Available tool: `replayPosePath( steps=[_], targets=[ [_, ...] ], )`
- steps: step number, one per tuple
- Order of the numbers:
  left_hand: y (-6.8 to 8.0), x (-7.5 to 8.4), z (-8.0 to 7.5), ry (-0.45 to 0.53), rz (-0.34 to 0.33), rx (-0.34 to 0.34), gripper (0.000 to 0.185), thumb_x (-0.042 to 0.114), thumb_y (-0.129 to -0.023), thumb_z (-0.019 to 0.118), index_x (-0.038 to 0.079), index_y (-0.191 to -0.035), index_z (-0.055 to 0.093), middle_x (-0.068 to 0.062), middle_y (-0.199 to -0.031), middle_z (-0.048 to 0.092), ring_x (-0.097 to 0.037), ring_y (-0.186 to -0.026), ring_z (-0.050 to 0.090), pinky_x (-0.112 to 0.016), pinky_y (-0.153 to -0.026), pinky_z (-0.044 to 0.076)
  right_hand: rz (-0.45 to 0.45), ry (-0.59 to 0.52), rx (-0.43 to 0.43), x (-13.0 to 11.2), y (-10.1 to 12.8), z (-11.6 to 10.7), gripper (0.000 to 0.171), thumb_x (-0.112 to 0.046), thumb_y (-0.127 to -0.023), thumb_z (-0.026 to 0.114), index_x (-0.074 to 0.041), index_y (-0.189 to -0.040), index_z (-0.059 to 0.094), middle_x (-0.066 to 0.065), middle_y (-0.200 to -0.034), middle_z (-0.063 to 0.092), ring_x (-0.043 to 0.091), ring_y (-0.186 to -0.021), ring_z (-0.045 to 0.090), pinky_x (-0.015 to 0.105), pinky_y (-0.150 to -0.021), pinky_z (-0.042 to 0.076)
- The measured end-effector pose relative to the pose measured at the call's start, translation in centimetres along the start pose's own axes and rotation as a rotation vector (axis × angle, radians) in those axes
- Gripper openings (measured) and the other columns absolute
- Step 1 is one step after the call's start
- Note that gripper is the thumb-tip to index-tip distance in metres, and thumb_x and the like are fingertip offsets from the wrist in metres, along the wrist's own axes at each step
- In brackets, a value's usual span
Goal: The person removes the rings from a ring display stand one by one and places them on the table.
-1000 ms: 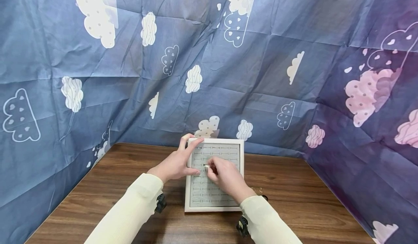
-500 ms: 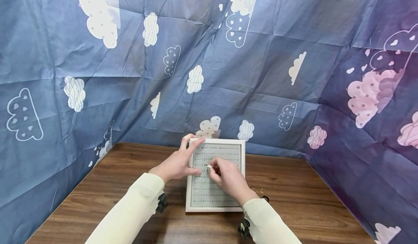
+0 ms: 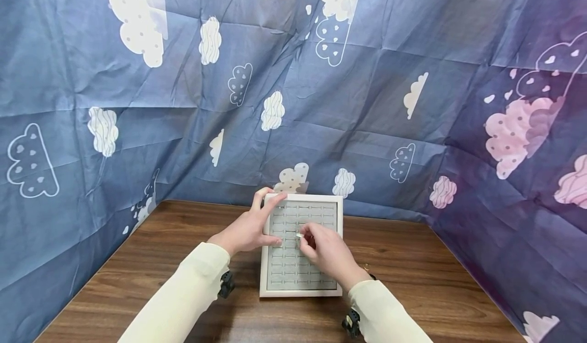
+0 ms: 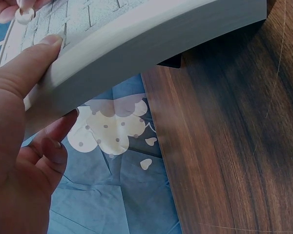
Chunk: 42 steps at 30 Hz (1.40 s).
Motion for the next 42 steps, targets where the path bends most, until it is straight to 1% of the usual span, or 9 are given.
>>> replayPosePath(
  steps=[5,12,17,21,25,29,31,37,42],
  targets=[
    [0.1,0.0,0.0,-0.002,-0.005,0.003,0.109,0.024,-0.087,0.093,0.029,-0.171,0.023,-0.012,-0.168,0.012,-0.014,-0.078,0.066,-0.035,-0.080,0.058,-0.004,0.067,0.010,0.5,0.7,-1.0,0.014,-0.006,-0.090,0.076,-0.012,-0.101,0.068,-0.007,-0.082,0.066,0.003,-0.069,0.056,0.023,-0.064,0.050],
    [0.0,0.1,0.0,0.001,-0.023,-0.005,0.111,0.025,-0.087,0.093,0.032,-0.171,0.021,-0.011,-0.169,0.011,-0.014,-0.078,0.066,-0.034,-0.080,0.057,0.043,0.137,0.009,1.7,2.0,-2.3,0.014,-0.009,-0.091,0.077,-0.015,-0.098,0.067,-0.009,-0.081,0.064,0.002,-0.067,0.055,0.025,-0.061,0.047],
    [-0.1,0.0,0.1,0.009,-0.026,-0.012,0.110,0.025,-0.087,0.093,0.029,-0.171,0.022,-0.008,-0.169,0.010,-0.014,-0.075,0.065,-0.034,-0.077,0.057,0.073,0.164,0.017,2.8,3.2,-3.1,0.014,-0.010,-0.091,0.077,-0.017,-0.097,0.067,-0.010,-0.080,0.063,0.003,-0.065,0.055,0.024,-0.059,0.045],
    [-0.1,0.0,0.1,0.010,-0.032,-0.015,0.111,0.025,-0.087,0.093,0.032,-0.171,0.021,-0.007,-0.169,0.009,-0.014,-0.076,0.065,-0.034,-0.078,0.057,0.095,0.173,0.030,3.5,4.1,-3.6,0.013,-0.010,-0.091,0.076,-0.017,-0.096,0.068,-0.010,-0.079,0.063,0.005,-0.064,0.058,0.024,-0.059,0.045],
    [0.0,0.0,0.1,0.008,-0.034,-0.018,0.111,0.026,-0.087,0.093,0.033,-0.171,0.020,-0.009,-0.170,0.009,-0.015,-0.078,0.065,-0.035,-0.079,0.057,0.121,0.187,0.028,4.1,5.0,-3.9,0.011,-0.013,-0.092,0.076,-0.018,-0.097,0.068,-0.012,-0.079,0.061,0.004,-0.065,0.058,0.024,-0.060,0.046],
    [0.0,0.1,0.0,0.010,-0.040,-0.027,0.111,0.027,-0.088,0.093,0.032,-0.172,0.019,-0.009,-0.170,0.008,-0.015,-0.080,0.065,-0.036,-0.080,0.057,0.146,0.189,0.020,4.8,5.8,-4.2,0.010,-0.014,-0.092,0.076,-0.019,-0.096,0.069,-0.013,-0.078,0.061,0.008,-0.066,0.061,0.025,-0.060,0.046],
    [0.0,0.1,0.0,0.010,-0.049,-0.033,0.112,0.028,-0.088,0.093,0.034,-0.171,0.019,-0.008,-0.171,0.007,-0.016,-0.080,0.066,-0.035,-0.080,0.057,0.154,0.192,0.013,5.0,6.1,-4.2,0.010,-0.013,-0.092,0.076,-0.018,-0.096,0.069,-0.012,-0.078,0.061,0.010,-0.066,0.061,0.025,-0.060,0.046],
    [0.0,0.1,-0.1,0.020,-0.070,-0.043,0.113,0.026,-0.088,0.092,0.037,-0.171,0.017,-0.005,-0.171,0.006,-0.015,-0.082,0.067,-0.034,-0.081,0.057,0.189,0.219,-0.030,5.6,7.0,-4.6,0.012,-0.013,-0.093,0.078,-0.019,-0.097,0.068,-0.016,-0.077,0.059,0.000,-0.066,0.056,0.024,-0.060,0.045],
    [-0.1,0.1,-0.1,0.031,-0.057,-0.041,0.112,0.026,-0.088,0.092,0.035,-0.171,0.018,-0.010,-0.172,0.007,-0.015,-0.082,0.067,-0.035,-0.080,0.058,0.221,0.230,-0.053,6.3,7.8,-5.0,0.014,-0.013,-0.094,0.079,-0.020,-0.097,0.067,-0.017,-0.076,0.058,-0.001,-0.066,0.056,0.025,-0.060,0.045]
  ],
)
Point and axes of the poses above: each hand's wrist, its own y-axis away from the middle knuckle, its own z-axis out of the palm, x = y × z, the point moved 1 cm from there along -y, towards the middle knuckle
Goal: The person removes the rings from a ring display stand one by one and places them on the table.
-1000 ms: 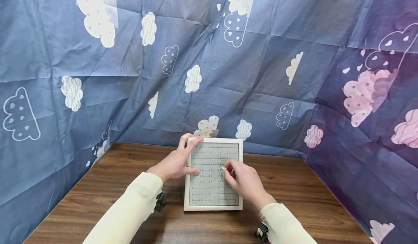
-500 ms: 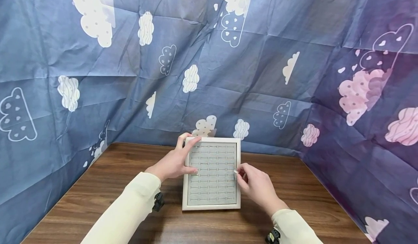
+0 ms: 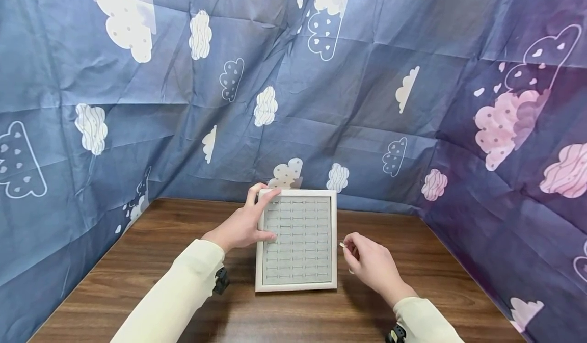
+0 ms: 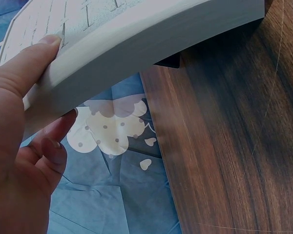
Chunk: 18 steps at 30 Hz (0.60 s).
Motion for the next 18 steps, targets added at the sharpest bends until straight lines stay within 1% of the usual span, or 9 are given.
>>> replayPosePath(
  steps=[2,4,9,11,14,18],
  targets=[
    [0.0,0.0,0.0,-0.002,0.004,0.005,0.112,0.026,-0.088,0.092,0.034,-0.171,0.018,-0.011,-0.171,0.007,-0.015,-0.081,0.067,-0.035,-0.079,0.058,0.003,0.001,-0.002,0.4,0.2,-0.1,0.015,-0.013,-0.093,0.079,-0.020,-0.096,0.067,-0.017,-0.076,0.058,-0.001,-0.066,0.055,0.025,-0.060,0.045],
    [0.0,-0.1,-0.1,-0.006,0.003,0.008,0.112,0.026,-0.088,0.092,0.034,-0.171,0.018,-0.010,-0.171,0.007,-0.016,-0.080,0.066,-0.035,-0.078,0.057,0.007,-0.001,-0.003,0.7,0.4,-0.1,0.016,-0.013,-0.092,0.080,-0.020,-0.095,0.066,-0.017,-0.075,0.058,-0.003,-0.066,0.053,0.025,-0.060,0.044],
    [0.0,-0.1,-0.1,-0.013,0.003,0.010,0.113,0.027,-0.088,0.093,0.037,-0.171,0.017,-0.007,-0.171,0.006,-0.016,-0.080,0.066,-0.035,-0.078,0.057,0.030,-0.004,-0.021,1.4,1.0,-0.2,0.018,-0.012,-0.090,0.081,-0.021,-0.093,0.065,-0.017,-0.075,0.058,0.001,-0.066,0.055,0.025,-0.059,0.044],
    [0.0,-0.1,-0.1,-0.017,0.009,0.011,0.113,0.027,-0.088,0.093,0.036,-0.171,0.017,-0.008,-0.171,0.006,-0.016,-0.080,0.066,-0.035,-0.078,0.057,0.044,-0.002,-0.037,1.6,1.2,-0.2,0.018,-0.012,-0.091,0.081,-0.021,-0.093,0.065,-0.017,-0.075,0.058,0.003,-0.066,0.057,0.025,-0.060,0.044],
    [0.0,0.0,0.0,-0.022,0.010,0.011,0.113,0.027,-0.088,0.093,0.034,-0.171,0.018,-0.009,-0.171,0.006,-0.016,-0.080,0.066,-0.035,-0.078,0.057,0.062,-0.002,-0.066,1.8,1.5,-0.4,0.018,-0.013,-0.091,0.080,-0.022,-0.093,0.065,-0.018,-0.075,0.058,0.002,-0.066,0.057,0.026,-0.060,0.045],
    [-0.1,0.1,0.0,-0.020,0.006,0.006,0.113,0.027,-0.088,0.093,0.033,-0.171,0.018,-0.008,-0.171,0.006,-0.016,-0.081,0.066,-0.036,-0.079,0.057,0.077,-0.008,-0.128,2.1,2.0,-0.5,0.015,-0.014,-0.092,0.078,-0.023,-0.092,0.066,-0.019,-0.074,0.057,-0.003,-0.066,0.051,0.026,-0.061,0.043]
  ],
)
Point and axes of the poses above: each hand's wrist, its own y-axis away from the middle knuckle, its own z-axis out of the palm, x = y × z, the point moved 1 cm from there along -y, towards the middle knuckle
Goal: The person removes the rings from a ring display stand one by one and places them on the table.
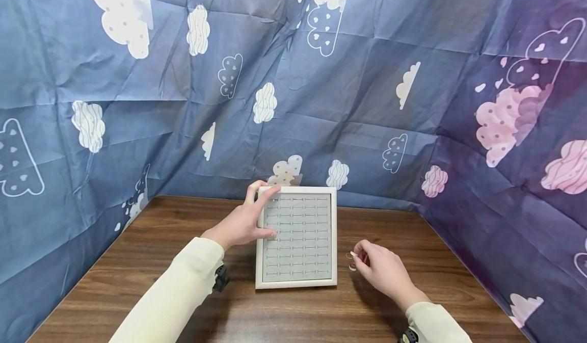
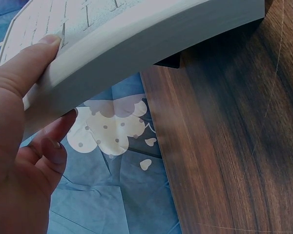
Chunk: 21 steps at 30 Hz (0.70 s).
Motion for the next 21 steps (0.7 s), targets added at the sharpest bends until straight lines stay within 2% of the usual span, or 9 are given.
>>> replayPosePath(
  steps=[11,16,21],
  targets=[
    [0.1,-0.1,0.0,-0.003,0.011,0.006,0.112,0.027,-0.088,0.093,0.032,-0.171,0.018,-0.010,-0.170,0.007,-0.016,-0.080,0.066,-0.035,-0.078,0.057,-0.033,0.023,-0.168,0.7,1.4,-0.1,0.016,-0.021,-0.093,0.079,-0.027,-0.092,0.064,-0.021,-0.078,0.056,-0.005,-0.069,0.047,0.026,-0.062,0.041],
    [0.1,-0.2,0.0,-0.005,0.024,0.017,0.112,0.026,-0.087,0.093,0.029,-0.171,0.019,-0.010,-0.170,0.008,-0.016,-0.080,0.066,-0.035,-0.079,0.057,-0.056,0.020,-0.197,0.9,1.9,0.1,0.021,-0.020,-0.092,0.081,-0.027,-0.091,0.062,-0.022,-0.077,0.055,-0.006,-0.068,0.046,0.025,-0.060,0.040],
    [0.1,-0.2,0.0,-0.002,0.016,0.015,0.112,0.027,-0.087,0.093,0.034,-0.171,0.019,-0.008,-0.170,0.008,-0.016,-0.079,0.066,-0.036,-0.079,0.057,-0.069,0.021,-0.241,1.0,2.2,0.4,0.020,-0.023,-0.093,0.082,-0.027,-0.091,0.062,-0.022,-0.077,0.055,-0.005,-0.069,0.047,0.026,-0.060,0.040]
  ],
)
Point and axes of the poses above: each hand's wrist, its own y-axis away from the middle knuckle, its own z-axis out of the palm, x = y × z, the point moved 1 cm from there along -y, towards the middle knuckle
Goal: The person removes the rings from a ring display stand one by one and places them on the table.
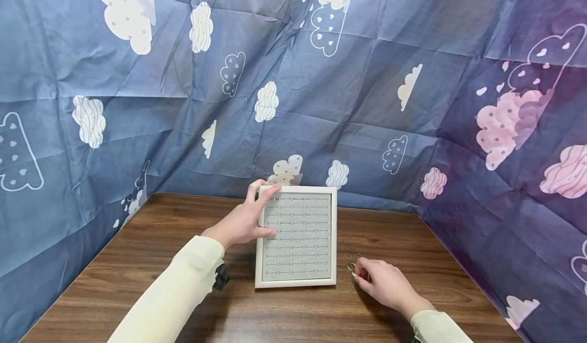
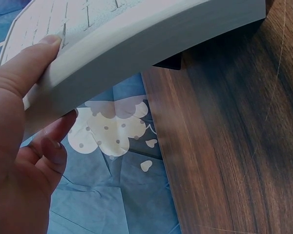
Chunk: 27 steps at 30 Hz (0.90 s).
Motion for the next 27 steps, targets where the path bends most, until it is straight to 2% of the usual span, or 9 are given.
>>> replayPosePath(
  steps=[11,19,27],
  targets=[
    [0.0,0.1,-0.1,0.002,0.004,-0.005,0.112,0.026,-0.087,0.093,0.033,-0.171,0.019,-0.009,-0.170,0.007,-0.016,-0.079,0.065,-0.036,-0.080,0.057,-0.024,0.038,-0.052,0.0,0.4,0.8,0.020,-0.022,-0.091,0.083,-0.030,-0.089,0.065,-0.021,-0.083,0.062,0.001,-0.076,0.057,0.033,-0.065,0.048],
    [-0.1,0.1,-0.3,0.007,0.002,-0.003,0.112,0.026,-0.088,0.093,0.036,-0.170,0.018,-0.008,-0.168,0.009,-0.017,-0.076,0.065,-0.035,-0.077,0.056,-0.014,0.044,-0.055,0.1,0.3,0.8,0.022,-0.024,-0.091,0.082,-0.031,-0.086,0.063,-0.022,-0.080,0.057,-0.002,-0.075,0.053,0.031,-0.063,0.045],
    [-0.1,-0.1,-0.2,0.021,-0.003,-0.014,0.111,0.025,-0.088,0.092,0.036,-0.170,0.018,-0.009,-0.170,0.007,-0.017,-0.080,0.065,-0.036,-0.080,0.057,0.015,0.036,-0.073,0.2,0.5,1.3,0.020,-0.024,-0.090,0.083,-0.031,-0.088,0.063,-0.021,-0.080,0.056,-0.001,-0.074,0.052,0.031,-0.063,0.045]
  ],
)
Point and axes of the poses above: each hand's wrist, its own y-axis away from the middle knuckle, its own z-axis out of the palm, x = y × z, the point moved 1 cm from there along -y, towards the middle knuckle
